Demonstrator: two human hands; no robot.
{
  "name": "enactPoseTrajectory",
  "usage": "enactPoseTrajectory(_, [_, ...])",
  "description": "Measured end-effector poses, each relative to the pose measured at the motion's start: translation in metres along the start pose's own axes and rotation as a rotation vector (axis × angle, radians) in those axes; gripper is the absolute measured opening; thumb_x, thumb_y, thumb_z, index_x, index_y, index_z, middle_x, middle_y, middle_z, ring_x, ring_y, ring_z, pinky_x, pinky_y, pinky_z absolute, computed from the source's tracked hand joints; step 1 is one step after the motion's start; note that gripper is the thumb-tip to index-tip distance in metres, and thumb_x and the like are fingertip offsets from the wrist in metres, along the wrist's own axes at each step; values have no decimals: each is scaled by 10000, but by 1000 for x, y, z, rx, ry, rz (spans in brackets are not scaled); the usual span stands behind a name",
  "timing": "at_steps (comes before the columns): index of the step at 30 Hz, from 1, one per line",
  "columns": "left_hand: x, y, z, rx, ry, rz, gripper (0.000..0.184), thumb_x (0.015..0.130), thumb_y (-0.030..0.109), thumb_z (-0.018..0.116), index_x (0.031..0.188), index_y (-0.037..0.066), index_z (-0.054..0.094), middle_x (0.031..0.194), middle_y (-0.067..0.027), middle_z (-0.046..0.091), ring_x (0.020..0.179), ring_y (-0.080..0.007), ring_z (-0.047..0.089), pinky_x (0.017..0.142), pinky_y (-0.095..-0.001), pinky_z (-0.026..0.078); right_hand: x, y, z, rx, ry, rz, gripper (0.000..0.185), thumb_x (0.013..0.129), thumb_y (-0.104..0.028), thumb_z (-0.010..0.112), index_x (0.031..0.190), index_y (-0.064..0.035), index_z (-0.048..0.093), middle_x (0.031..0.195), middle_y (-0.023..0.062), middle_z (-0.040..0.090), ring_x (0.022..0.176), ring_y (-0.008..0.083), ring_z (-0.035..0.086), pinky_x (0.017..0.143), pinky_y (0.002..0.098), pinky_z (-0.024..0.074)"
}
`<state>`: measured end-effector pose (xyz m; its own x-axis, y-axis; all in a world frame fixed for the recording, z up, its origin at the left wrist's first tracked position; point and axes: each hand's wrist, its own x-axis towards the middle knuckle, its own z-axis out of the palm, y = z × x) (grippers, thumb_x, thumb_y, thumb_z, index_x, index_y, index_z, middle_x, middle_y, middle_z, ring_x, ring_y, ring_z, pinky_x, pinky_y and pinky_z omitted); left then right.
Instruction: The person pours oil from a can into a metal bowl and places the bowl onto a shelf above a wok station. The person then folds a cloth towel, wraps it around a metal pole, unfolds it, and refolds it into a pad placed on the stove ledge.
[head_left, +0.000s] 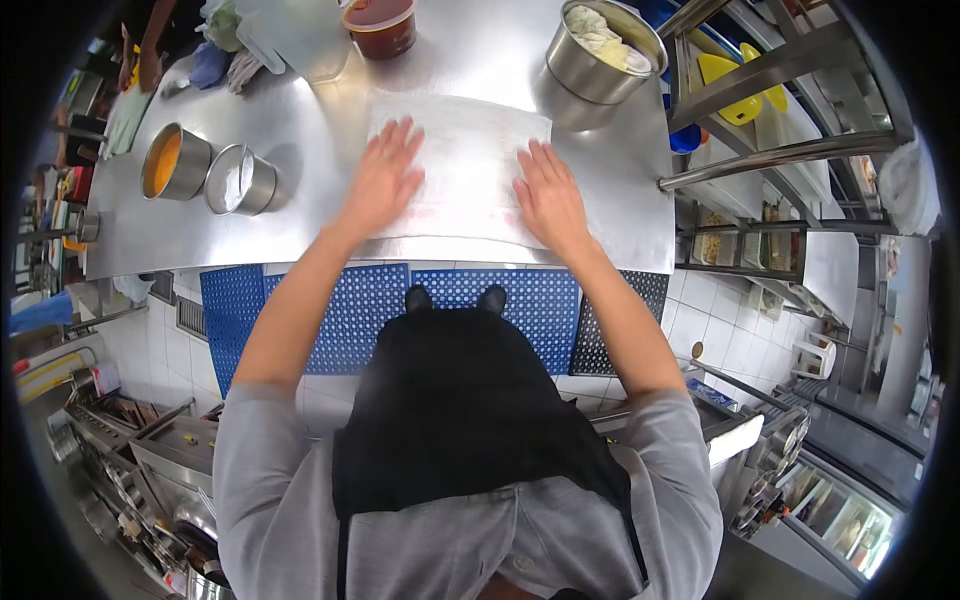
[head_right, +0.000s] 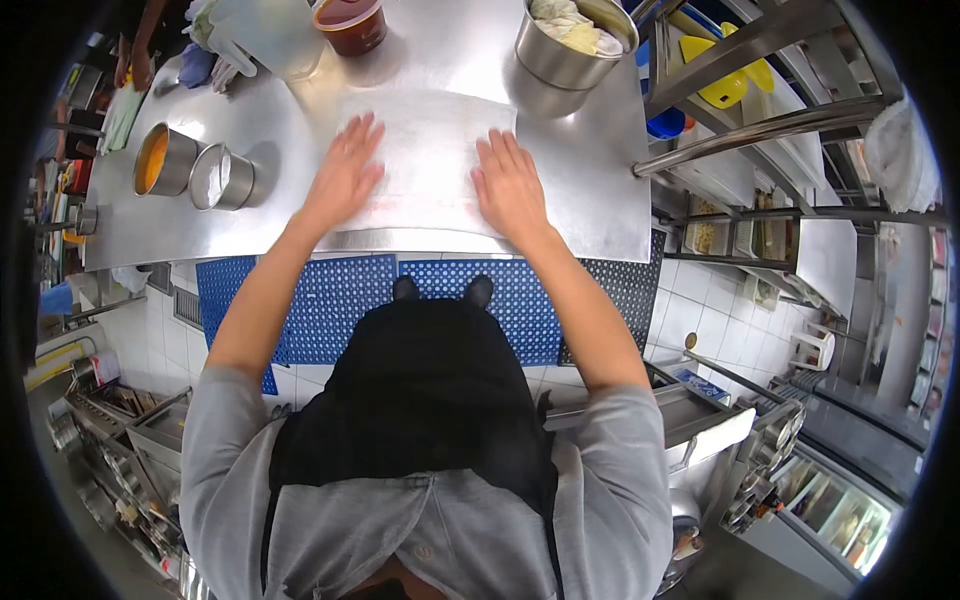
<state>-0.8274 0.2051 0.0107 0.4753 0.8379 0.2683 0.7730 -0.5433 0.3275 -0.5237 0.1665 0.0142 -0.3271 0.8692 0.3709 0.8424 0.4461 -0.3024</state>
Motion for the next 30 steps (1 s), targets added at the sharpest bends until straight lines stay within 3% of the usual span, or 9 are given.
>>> enactPoseTrajectory(2, [40,-21,24,38,74,-226,624,1010,369,500,1540,70,360,1631,-195,252,1496,-426,229,1214,-519,203,26,8,42,-45,-65,138,551,973,-323,553,1422,-15,472,1528,258,384,1428,426,343,1164,501,285])
enactPoseTrajectory(7, [68,-33,24,274,-171,-231,706,986,578,453,1582,227,309,1655,-210,151,1521,-420,143,1225,-528,145,65,31,55,-168,-226,341,815,982,-633,402,1586,-103,265,1644,241,160,1532,408,92,1223,548,90])
enactPoseTrajectory(13, [69,-38,27,340,-145,-228,747,953,660,449,1588,299,292,1665,-204,112,1521,-448,107,1224,-539,119,60,43,48,-199,-220,302,771,982,-627,411,1588,-165,288,1642,245,166,1527,414,112,1218,558,101])
enactPoseTrajectory(16, [68,-38,27,344,-122,-246,744,954,617,492,1585,268,305,1661,-211,129,1516,-457,117,1219,-540,141,58,48,48,-159,-203,269,742,1000,-603,387,1586,-159,290,1635,241,197,1525,420,120,1218,559,101])
enactPoseTrajectory(19, [48,-43,14,167,54,-131,709,931,473,603,1545,200,379,1632,-222,219,1484,-468,204,1199,-539,208,47,65,32,179,-26,259,589,983,-453,525,1469,-121,493,1560,220,384,1483,411,268,1186,548,219])
enactPoseTrajectory(20, [36,-45,1,82,133,-73,693,919,414,645,1526,174,412,1619,-225,259,1469,-472,243,1190,-539,235,35,70,17,159,-45,154,516,954,-384,570,1390,-109,552,1507,201,450,1445,398,332,1158,538,262])
enactPoseTrajectory(22, [-13,-31,-31,-165,159,2,597,817,256,736,1367,102,561,1454,-231,473,1355,-445,414,1125,-555,327,-9,64,-23,126,-81,-51,374,894,-247,661,1230,-84,671,1400,163,580,1368,372,461,1103,518,349])
enactPoseTrajectory(24, [-63,-24,-36,-160,90,100,467,741,145,750,1190,73,640,1256,-183,588,1202,-405,520,1043,-503,413,-38,33,-53,108,-59,-104,234,795,-111,722,1024,-65,722,1244,105,679,1229,331,584,1019,486,422])
enactPoseTrajectory(30, [-88,-6,-24,-153,144,53,264,795,50,707,1059,53,695,1160,-92,658,1133,-344,583,984,-444,462,-73,32,-14,13,56,-102,223,794,-91,721,1016,-60,722,1206,85,695,1192,307,611,981,465,455])
